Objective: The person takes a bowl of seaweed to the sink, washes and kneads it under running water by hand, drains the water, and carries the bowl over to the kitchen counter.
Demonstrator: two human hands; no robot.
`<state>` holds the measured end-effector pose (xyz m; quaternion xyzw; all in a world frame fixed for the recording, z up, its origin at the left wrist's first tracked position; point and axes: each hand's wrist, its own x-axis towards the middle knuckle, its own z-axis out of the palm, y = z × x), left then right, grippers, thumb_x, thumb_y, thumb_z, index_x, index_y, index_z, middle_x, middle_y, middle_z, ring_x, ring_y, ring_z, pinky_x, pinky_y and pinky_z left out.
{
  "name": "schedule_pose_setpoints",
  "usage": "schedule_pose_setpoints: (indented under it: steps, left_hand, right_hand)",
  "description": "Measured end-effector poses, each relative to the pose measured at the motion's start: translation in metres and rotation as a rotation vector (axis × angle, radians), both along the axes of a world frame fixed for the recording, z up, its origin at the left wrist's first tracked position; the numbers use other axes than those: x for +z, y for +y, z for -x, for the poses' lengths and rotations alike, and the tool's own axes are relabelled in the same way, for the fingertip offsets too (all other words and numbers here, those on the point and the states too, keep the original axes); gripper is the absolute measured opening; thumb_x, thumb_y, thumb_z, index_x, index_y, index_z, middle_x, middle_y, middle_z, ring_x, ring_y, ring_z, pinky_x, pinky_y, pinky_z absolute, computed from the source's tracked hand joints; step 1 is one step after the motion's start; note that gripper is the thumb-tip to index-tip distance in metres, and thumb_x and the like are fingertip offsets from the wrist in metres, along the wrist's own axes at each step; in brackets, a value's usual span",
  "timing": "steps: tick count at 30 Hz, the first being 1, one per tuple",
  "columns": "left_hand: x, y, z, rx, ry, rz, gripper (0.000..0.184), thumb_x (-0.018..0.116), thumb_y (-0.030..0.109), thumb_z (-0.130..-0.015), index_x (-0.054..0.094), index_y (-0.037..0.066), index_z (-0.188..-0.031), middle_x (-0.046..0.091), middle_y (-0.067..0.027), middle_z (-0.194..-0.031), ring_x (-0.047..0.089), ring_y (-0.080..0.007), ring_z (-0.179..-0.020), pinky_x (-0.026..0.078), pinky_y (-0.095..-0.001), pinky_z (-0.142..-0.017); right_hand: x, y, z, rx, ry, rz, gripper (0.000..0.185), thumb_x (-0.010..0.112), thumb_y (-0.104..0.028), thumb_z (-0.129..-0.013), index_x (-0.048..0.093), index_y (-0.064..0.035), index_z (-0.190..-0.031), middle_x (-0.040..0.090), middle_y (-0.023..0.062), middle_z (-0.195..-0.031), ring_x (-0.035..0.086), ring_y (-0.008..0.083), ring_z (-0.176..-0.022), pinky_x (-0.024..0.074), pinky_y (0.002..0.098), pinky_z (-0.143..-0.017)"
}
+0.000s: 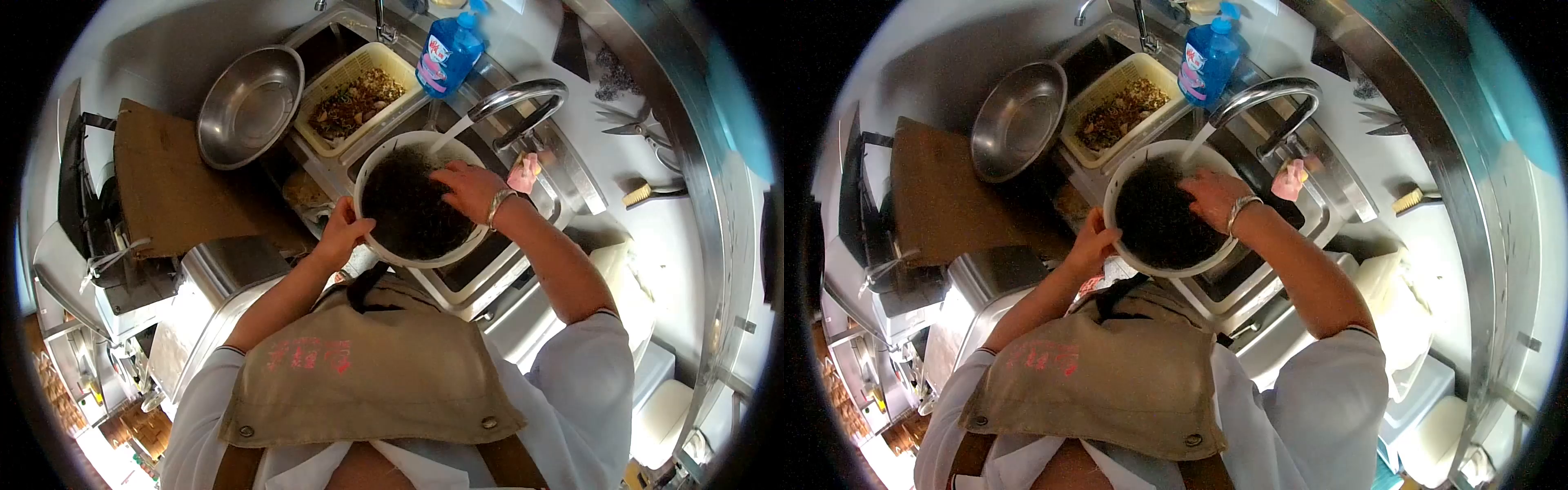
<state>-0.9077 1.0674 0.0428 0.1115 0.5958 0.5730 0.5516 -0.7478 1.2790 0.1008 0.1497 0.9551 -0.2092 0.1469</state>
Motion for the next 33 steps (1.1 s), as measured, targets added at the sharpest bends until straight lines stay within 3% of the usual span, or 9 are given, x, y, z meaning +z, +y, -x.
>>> schedule_pose_setpoints:
  steps: [2,5,8,11,17,23,26,28,33]
  left_hand:
    - [0.002,0.0,-0.002,0.003,0.002,0.016,0.04,0.061,0.011,-0.074,0.037,0.006,-0.105,0.048,-0.0074,-0.087,0.053,-0.0163,-0.074,0.047,-0.0301,-0.062]
    - [0.007,0.002,-0.002,-0.011,0.005,0.022,0.04,0.062,0.012,-0.074,0.037,0.006,-0.105,0.047,-0.0078,-0.089,0.052,-0.0168,-0.076,0.047,-0.031,-0.063]
    - [0.002,0.002,0.001,-0.029,0.028,0.032,0.039,0.062,0.013,-0.074,0.037,0.007,-0.104,0.046,-0.0083,-0.091,0.051,-0.0172,-0.077,0.047,-0.0321,-0.064]
    - [0.004,0.004,-0.002,-0.001,0.03,0.053,0.037,0.061,0.011,-0.075,0.037,0.007,-0.103,0.047,-0.0079,-0.09,0.052,-0.017,-0.076,0.047,-0.0324,-0.064]
    - [0.009,0.007,-0.004,0.027,0.04,0.063,0.035,0.061,0.009,-0.076,0.038,0.006,-0.102,0.048,-0.0078,-0.087,0.053,-0.0175,-0.077,0.047,-0.0328,-0.064]
    - [0.009,0.005,-0.003,0.013,0.033,0.053,0.038,0.06,0.008,-0.075,0.038,0.005,-0.107,0.05,-0.0089,-0.091,0.053,-0.0185,-0.08,0.047,-0.0347,-0.068]
    - [0.007,0.004,-0.001,-0.005,0.047,0.06,0.041,0.059,0.008,-0.075,0.037,0.006,-0.11,0.05,-0.009,-0.093,0.052,-0.0189,-0.082,0.046,-0.0356,-0.069]
    - [0.011,0.005,-0.002,-0.012,0.081,0.113,0.041,0.058,0.008,-0.076,0.037,0.006,-0.111,0.049,-0.0086,-0.094,0.052,-0.0191,-0.083,0.045,-0.0359,-0.07]
    - [0.011,0.002,-0.003,-0.021,0.031,0.035,0.042,0.056,0.008,-0.076,0.037,0.008,-0.113,0.048,-0.0083,-0.097,0.052,-0.0192,-0.085,0.045,-0.0362,-0.072]
  right_hand:
    - [0.002,-0.005,0.004,0.008,-0.171,-0.218,0.029,0.053,-0.02,-0.082,0.051,-0.0121,-0.11,0.049,0.0132,-0.115,0.05,0.0315,-0.105,0.0432,0.0418,-0.085]
    - [-0.015,-0.012,0.021,0.074,-0.111,-0.249,0.031,0.054,-0.011,-0.08,0.053,-0.0104,-0.112,0.052,0.0131,-0.114,0.051,0.0297,-0.106,0.046,0.0421,-0.083]
    - [-0.055,0.009,0.049,0.062,-0.166,-0.152,0.022,0.053,-0.016,-0.081,0.053,-0.0094,-0.102,0.054,0.0139,-0.105,0.054,0.0282,-0.098,0.0463,0.0456,-0.076]
    - [-0.058,0.031,0.066,0.159,-0.188,-0.035,0.022,0.052,-0.014,-0.082,0.054,-0.0089,-0.103,0.057,0.0133,-0.102,0.057,0.029,-0.093,0.0469,0.0458,-0.074]
    - [-0.074,0.036,0.093,0.348,-0.451,-0.229,0.028,0.052,-0.017,-0.083,0.053,-0.0104,-0.11,0.056,0.0122,-0.104,0.056,0.0294,-0.095,0.046,0.0455,-0.078]
    - [-0.035,0.033,0.056,0.243,-0.109,-0.117,0.027,0.052,-0.02,-0.083,0.054,-0.0109,-0.109,0.055,0.0136,-0.104,0.055,0.0287,-0.097,0.0478,0.0421,-0.074]
    - [-0.02,0.041,0.013,0.156,0.31,0.118,0.024,0.053,-0.022,-0.084,0.056,-0.0116,-0.106,0.06,0.0125,-0.093,0.059,0.0263,-0.086,0.0494,0.0374,-0.068]
    - [-0.013,0.058,-0.012,-0.265,0.21,0.416,0.023,0.052,-0.017,-0.084,0.057,-0.0053,-0.103,0.061,0.0138,-0.098,0.058,0.0331,-0.088,0.0482,0.0406,-0.072]
    - [-0.133,0.142,-0.091,-1.422,0.67,1.207,0.014,0.055,-0.015,-0.081,0.059,-0.0056,-0.09,0.062,0.007,-0.083,0.058,0.0229,-0.074,0.0492,0.0345,-0.068]
